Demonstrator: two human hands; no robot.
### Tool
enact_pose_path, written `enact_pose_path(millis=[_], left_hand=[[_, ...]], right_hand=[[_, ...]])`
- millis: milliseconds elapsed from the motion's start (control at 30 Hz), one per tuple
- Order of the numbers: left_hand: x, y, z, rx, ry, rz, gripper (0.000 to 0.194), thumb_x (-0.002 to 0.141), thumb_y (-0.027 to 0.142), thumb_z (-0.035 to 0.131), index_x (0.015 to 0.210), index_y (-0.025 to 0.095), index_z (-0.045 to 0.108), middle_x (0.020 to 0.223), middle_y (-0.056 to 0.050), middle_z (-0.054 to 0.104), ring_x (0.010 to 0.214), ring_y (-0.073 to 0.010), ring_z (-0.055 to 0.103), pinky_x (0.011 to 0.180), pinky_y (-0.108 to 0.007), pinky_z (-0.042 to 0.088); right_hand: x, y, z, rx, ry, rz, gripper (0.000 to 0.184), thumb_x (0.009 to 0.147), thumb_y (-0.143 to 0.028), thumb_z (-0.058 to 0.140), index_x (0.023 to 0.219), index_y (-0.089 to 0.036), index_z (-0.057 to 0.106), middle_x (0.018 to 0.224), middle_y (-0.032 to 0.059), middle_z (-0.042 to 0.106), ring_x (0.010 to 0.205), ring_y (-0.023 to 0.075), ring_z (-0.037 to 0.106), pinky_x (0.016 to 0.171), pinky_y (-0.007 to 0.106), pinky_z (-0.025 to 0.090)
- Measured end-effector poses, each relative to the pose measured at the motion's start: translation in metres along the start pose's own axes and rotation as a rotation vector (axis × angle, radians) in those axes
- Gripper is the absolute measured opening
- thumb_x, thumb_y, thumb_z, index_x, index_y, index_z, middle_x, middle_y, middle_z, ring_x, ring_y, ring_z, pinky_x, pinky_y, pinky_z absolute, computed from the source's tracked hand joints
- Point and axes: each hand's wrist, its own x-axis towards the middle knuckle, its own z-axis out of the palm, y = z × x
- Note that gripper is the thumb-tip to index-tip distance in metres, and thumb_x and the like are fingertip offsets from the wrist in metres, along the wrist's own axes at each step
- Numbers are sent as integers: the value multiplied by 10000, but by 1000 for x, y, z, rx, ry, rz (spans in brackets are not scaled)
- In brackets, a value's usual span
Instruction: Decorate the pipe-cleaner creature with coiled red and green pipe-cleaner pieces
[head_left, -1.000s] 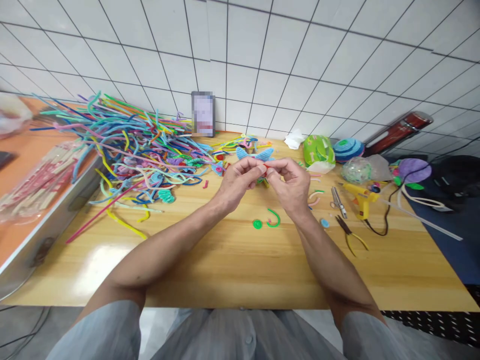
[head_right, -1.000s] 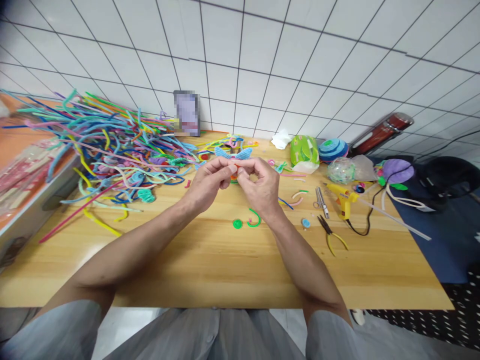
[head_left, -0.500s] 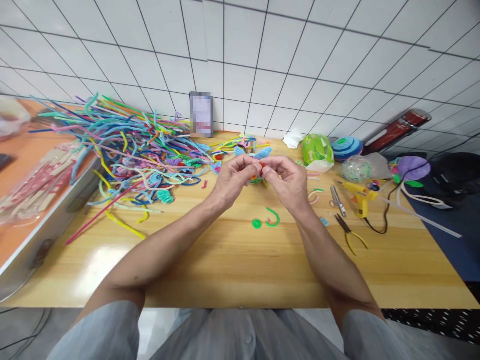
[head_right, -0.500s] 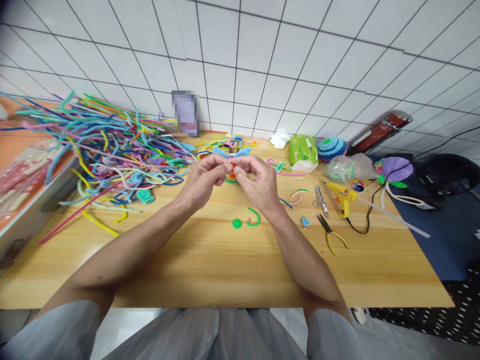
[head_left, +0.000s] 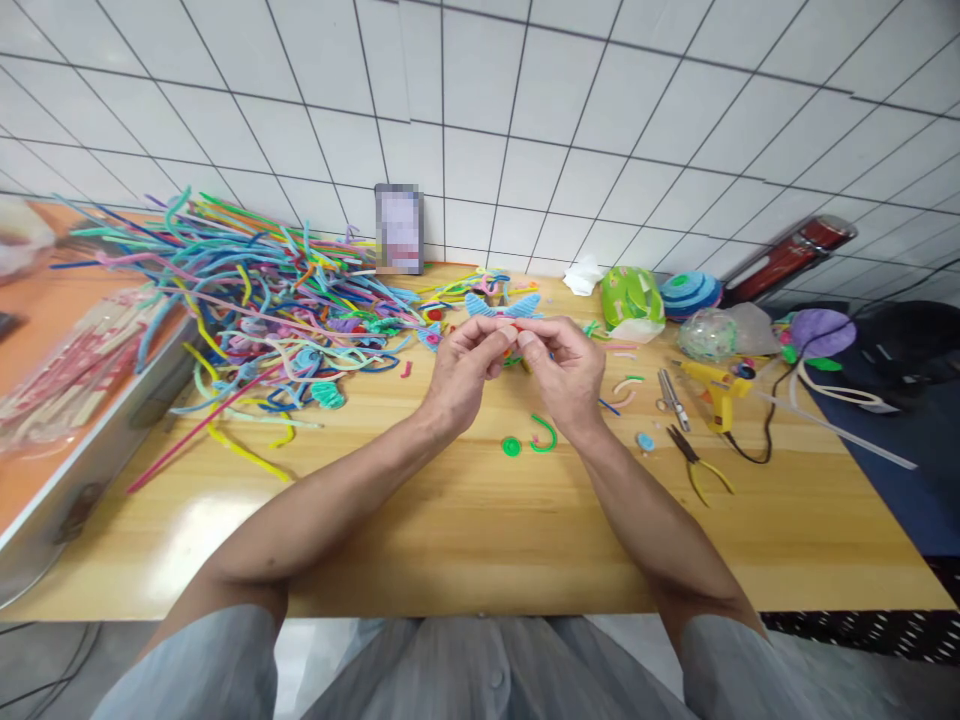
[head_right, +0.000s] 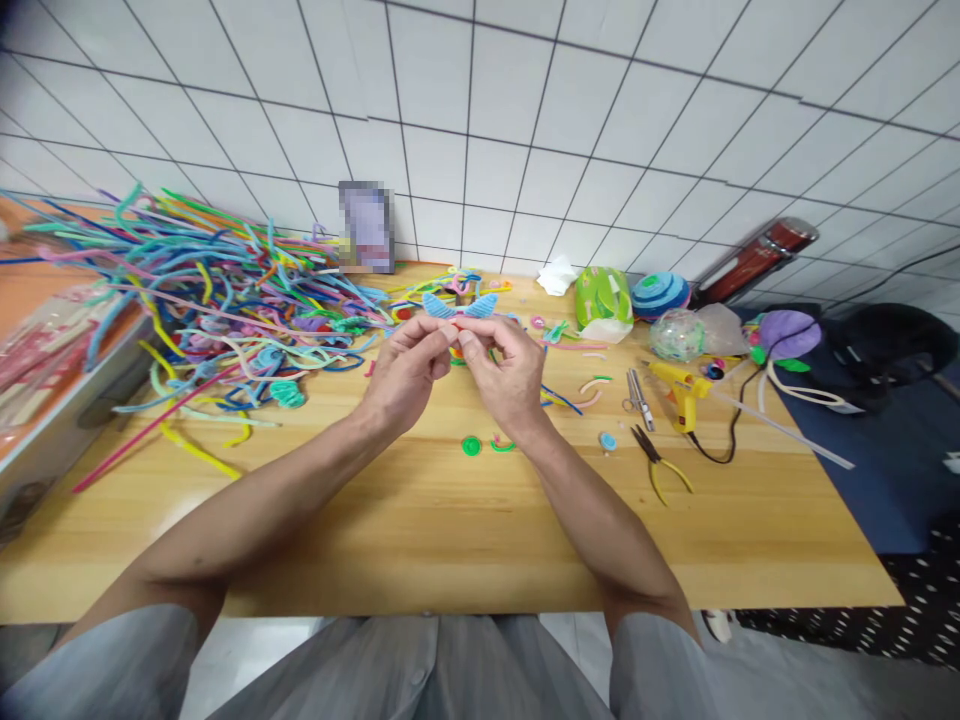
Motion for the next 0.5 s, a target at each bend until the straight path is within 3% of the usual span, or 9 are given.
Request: enact_pose_path(millis=[267,500], left_hand=[[-1,-3,0,-10,14,4,245,745,350,865,735,196,674,569,55,505,508,-72,394,516,-232,298],[9,9,-7,168,-143,-40,256,752,389,868,722,187,713,558,29,554,494,-85,416,505,-244,316]], right_hand=[[-1,-8,4,-5,16,-3,146,999,-293,641,1017,-250,780,957,26,789,845,160,712,781,319,585],[14,-16,-17,-35,-108,22,124,948,-237,668,939,-233,792,840,-3,762,723,130,683,701,285,566]])
